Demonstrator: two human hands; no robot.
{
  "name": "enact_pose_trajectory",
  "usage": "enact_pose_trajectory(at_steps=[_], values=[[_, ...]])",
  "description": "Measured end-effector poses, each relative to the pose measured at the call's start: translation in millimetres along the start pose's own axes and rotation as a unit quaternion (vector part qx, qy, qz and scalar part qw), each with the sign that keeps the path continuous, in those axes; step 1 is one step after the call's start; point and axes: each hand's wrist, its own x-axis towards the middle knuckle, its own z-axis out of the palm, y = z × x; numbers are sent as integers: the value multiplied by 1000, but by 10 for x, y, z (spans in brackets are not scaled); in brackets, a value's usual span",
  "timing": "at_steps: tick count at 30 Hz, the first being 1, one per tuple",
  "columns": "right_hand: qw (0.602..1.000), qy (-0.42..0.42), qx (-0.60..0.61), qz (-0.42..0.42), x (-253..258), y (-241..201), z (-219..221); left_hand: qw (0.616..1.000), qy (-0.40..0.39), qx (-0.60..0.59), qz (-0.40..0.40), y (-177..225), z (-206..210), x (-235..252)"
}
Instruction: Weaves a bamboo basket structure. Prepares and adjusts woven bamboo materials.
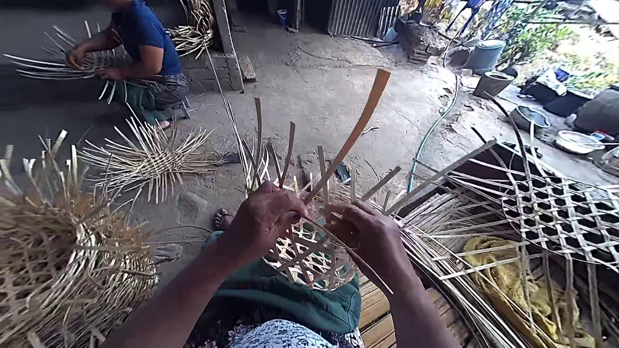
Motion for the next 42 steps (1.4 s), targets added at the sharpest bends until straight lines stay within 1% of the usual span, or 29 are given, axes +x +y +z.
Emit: enact_pose_trajectory(at_steps=[2, 3, 7, 9, 12, 14, 16, 18, 19, 21, 23, 25, 26, 28, 30, 32, 33, 35, 37, 39, 40, 42], values=[[997, -63, 26, 20, 15, -13, -9, 1000, -9, -16, 13, -46, 36, -25], [996, -81, 34, 28, 11, -13, 1, 999, -11, -23, 20, -60, 56, -41], [992, -84, 69, 61, -8, 3, 37, 999, -4, -26, 31, -65, 74, -38], [982, -89, 139, 89, -4, 39, 35, 999, -5, -33, 33, -61, 88, -35], [940, -75, 314, 114, 31, 125, 64, 998, 3, -54, 42, -61, 103, -18], [903, -59, 413, 102, 26, 188, 92, 997, 17, -57, 38, -78, 110, -12], [872, -57, 480, 71, -1, 265, 130, 998, 33, -42, 29, -102, 127, -11], [861, -57, 505, 33, -29, 338, 169, 998, 49, 13, 27, -104, 171, -15], [860, -57, 506, 33, -37, 344, 180, 997, 54, 51, 31, -98, 200, -19], [872, -56, 480, 80, -41, 290, 176, 990, 46, 132, 32, -83, 241, -36], [881, -52, 455, 121, -35, 252, 168, 984, 29, 173, 26, -61, 228, -42], [882, -1, 455, 125, -53, 232, 203, 983, 15, 184, 17, -24, 186, -39], [891, 27, 439, 115, -69, 213, 237, 984, 6, 180, 8, 0, 159, -35], [923, 51, 371, 91, -108, 162, 308, 989, -29, 144, -29, 24, 72, -7], [951, 52, 300, 51, -156, 128, 348, 991, -69, 56, -105, 4, -45, 41], [969, 46, 244, 4, -190, 114, 376, 978, -98, -8, -184, -26, -149, 103], [974, 43, 223, -16, -200, 106, 396, 971, -108, -10, -214, -32, -171, 130], [981, 38, 185, -37, -213, 79, 426, 963, -108, 0, -245, -15, -157, 153], [991, 40, 125, -31, -217, 51, 423, 963, -81, -50, -252, -31, -141, 135], [997, 40, 71, -17, -219, 48, 388, 962, -50, -145, -227, -54, -147, 99], [998, 31, 59, -5, -220, 49, 358, 960, -38, -177, -212, -46, -145, 84], [998, 10, 69, 9, -221, 56, 310, 962, -23, -184, -200, -38, -134, 66]])
